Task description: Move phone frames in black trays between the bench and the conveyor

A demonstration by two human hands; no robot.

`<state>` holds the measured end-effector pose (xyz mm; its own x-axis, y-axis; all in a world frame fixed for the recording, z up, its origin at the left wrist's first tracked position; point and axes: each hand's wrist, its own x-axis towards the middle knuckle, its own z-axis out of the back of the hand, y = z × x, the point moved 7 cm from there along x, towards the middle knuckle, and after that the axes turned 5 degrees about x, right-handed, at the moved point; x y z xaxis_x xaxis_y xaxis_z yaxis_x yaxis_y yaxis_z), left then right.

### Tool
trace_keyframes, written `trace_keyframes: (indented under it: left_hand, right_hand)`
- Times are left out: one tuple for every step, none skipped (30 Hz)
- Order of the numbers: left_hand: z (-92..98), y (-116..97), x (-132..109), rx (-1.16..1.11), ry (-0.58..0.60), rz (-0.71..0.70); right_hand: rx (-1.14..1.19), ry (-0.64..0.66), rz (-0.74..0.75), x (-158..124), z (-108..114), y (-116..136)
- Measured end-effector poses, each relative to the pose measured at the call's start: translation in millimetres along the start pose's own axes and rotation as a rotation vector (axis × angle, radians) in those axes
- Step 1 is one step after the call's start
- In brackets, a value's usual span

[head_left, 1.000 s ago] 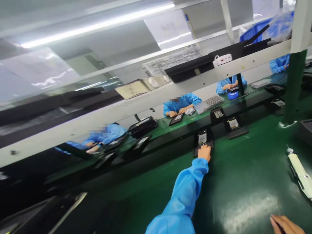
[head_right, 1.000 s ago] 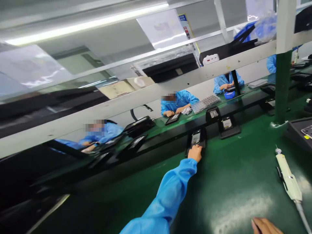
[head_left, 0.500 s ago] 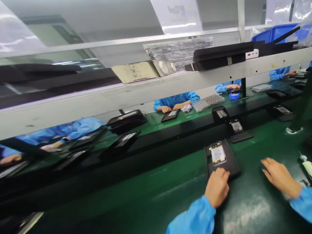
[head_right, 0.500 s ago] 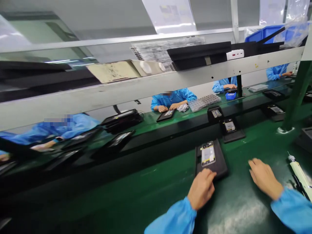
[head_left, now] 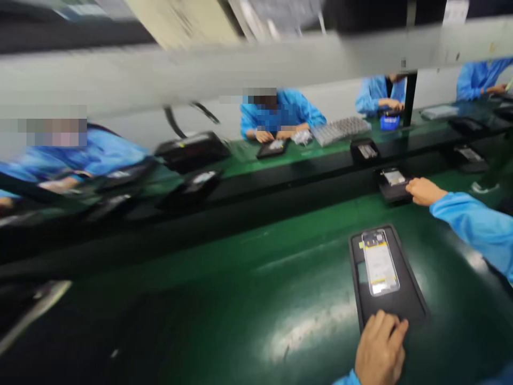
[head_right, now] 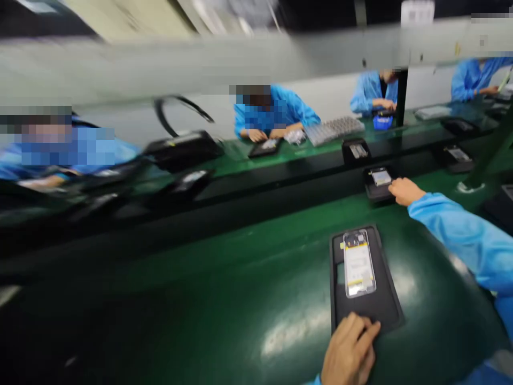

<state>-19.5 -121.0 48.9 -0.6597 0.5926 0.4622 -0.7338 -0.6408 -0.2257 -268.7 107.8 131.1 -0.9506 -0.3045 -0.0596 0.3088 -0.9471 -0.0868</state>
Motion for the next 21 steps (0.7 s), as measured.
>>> trace_keyframes:
  left_hand:
    - [2.7,-1.5,3.3,-0.033,0.038,-0.017]
    - [3.5,-1.7,6.0,-0.061,0.071,-0.025]
    - [2.9,-1.2,7.8,-0.081,0.099,-0.026]
    - [2.1,-0.7,9.0,-0.093,0.114,-0.027]
    - [2.0,-0.5,9.9,-0.106,0.115,-0.031]
    - [3.0,-0.5,11.0,-0.123,0.104,-0.039]
    - [5.6,-0.4,12.8,-0.145,0.083,-0.048]
    - [10.2,0.3,16.0,-0.170,0.050,-0.052]
    - [16.7,1.8,20.8,-0.193,0.005,-0.046]
    - [24.5,3.6,27.2,-0.209,-0.045,-0.034]
    - [33.0,4.7,35.0,-0.216,-0.093,-0.021]
    - [41.1,4.0,43.9,-0.216,-0.134,-0.018]
    - [48.0,0.7,53.3,-0.216,-0.163,-0.027]
    - [53.1,-5.4,62.6,-0.219,-0.178,-0.054]
    - [56.1,-14.1,71.0,-0.223,-0.185,-0.094]
    - [56.2,-24.5,78.1,-0.222,-0.178,-0.138]
    - [53.5,-35.9,83.7,-0.214,-0.164,-0.181]
    - [48.3,-47.7,87.6,-0.200,-0.150,-0.223]
    - [41.0,-59.5,89.9,-0.181,-0.139,-0.266]
    - [31.8,-71.2,90.9,-0.164,-0.130,-0.312]
    - [21.1,-82.0,91.0,-0.148,-0.119,-0.355]
  right_hand:
    - [0.000,0.031,0.013,-15.2,-3.3,-5.2]
    - [0.000,0.055,0.030,-34.5,-7.2,-9.8]
    - [0.004,0.069,0.051,-58.1,-11.5,-13.1]
    - [0.014,0.072,0.072,-85.3,-15.7,-14.6]
    - [0.035,0.063,0.094,-114.9,-19.9,-14.0]
    - [0.066,0.044,0.113,-145.3,-24.2,-11.1]
    - [0.105,0.020,0.127,-174.7,-29.2,-6.1]
    - [0.147,-0.005,0.135,-201.4,-34.9,1.0]
    - [0.183,-0.030,0.139,-224.1,-41.3,9.9]
    - [0.211,-0.053,0.140,-242.1,-48.1,20.5]
    - [0.237,-0.076,0.141,-255.4,-54.8,32.7]
    - [0.264,-0.098,0.145,-264.3,-61.1,46.2]
    - [0.289,-0.120,0.147,-269.4,-66.7,60.2]
    - [0.314,-0.143,0.149,-271.7,-71.2,74.3]
    - [0.336,-0.169,0.147,-271.9,-74.3,87.3]
    - [0.353,-0.205,0.143,-271.1,-75.6,98.1]
    - [0.364,-0.245,0.142,-270.0,-75.2,106.0]
    - [0.371,-0.290,0.150,-269.8,-73.1,110.0]
    - [0.375,-0.345,0.165,-271.4,-68.7,108.8]
    - [0.369,-0.412,0.168,-275.9,-62.1,100.6]
    - [0.346,-0.494,0.141,-284.1,-53.6,84.5]
